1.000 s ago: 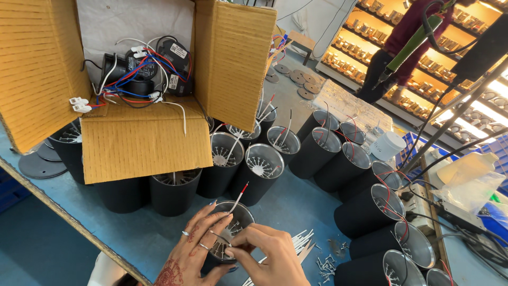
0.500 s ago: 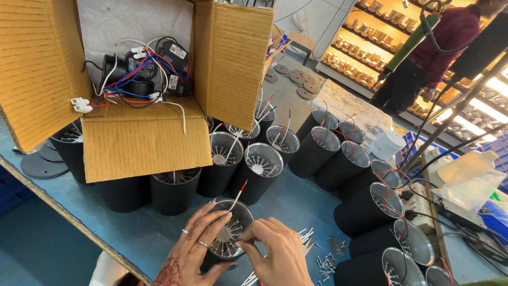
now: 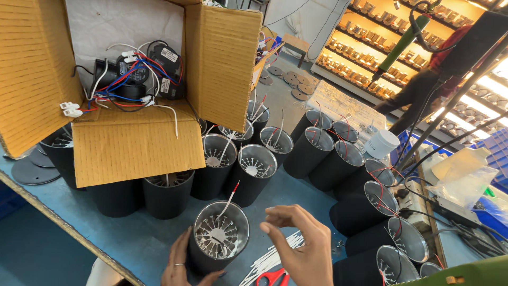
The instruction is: The person inserts white zip ties into black cylindrical housings containing internal wiring and star-shaped components. They repeatedly pick up zip ties, thread them through the housings, and place the units back on the workbench.
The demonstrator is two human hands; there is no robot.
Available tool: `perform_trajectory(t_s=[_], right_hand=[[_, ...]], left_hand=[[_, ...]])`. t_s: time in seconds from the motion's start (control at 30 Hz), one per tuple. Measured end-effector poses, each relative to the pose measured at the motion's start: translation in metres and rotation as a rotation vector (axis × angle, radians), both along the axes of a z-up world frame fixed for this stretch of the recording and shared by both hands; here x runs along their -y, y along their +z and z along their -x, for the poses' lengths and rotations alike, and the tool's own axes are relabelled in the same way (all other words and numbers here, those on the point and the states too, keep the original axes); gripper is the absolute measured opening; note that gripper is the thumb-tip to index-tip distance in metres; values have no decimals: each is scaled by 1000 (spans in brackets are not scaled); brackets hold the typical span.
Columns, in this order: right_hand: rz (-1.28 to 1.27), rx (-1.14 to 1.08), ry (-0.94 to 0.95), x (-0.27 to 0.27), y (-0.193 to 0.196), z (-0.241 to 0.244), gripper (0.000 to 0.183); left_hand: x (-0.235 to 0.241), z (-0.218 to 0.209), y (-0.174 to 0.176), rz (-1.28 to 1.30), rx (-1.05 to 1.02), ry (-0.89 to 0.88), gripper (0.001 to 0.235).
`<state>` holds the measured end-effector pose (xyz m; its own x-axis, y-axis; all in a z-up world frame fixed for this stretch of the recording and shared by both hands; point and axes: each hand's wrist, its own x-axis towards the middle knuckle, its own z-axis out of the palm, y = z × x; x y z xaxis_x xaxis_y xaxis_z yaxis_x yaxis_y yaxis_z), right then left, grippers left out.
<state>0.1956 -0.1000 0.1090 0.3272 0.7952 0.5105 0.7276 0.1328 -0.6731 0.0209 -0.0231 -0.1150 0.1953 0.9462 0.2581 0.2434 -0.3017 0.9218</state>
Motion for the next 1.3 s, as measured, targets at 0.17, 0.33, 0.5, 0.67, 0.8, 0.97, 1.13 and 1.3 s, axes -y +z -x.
perform_trajectory(t_s=[0.17,0.33,0.5,0.67,0.8,0.97,1.13,1.3], right_hand=[[36,60,-2,1,-2,-3,18],[547,200,85,-2,-5,-7,32],[518,374,153,-9,-13,-14,35],[614,322,-44,-16,-11,-19,37],[539,309,-196,-24,-9,-22,34],[368,267,-259,-33,-15,-28,29],[64,164,-234,-49,-25,-50,19],[-60,216,-597,-98,-41,-105,23]], left_hand=[[-33,1,28,-268,-343,71,115],[-43,-11,44,-86,-409,152,68],[-33,-16,26,-11,-292,-352,35],[-37,-27,25,64,-238,-368,34],[-35,-40,39,7,-145,-415,44],[-34,-59,40,165,-227,-441,41],[-41,-58,22,-24,-109,-464,26],[-47,-66,3,81,25,-526,20]])
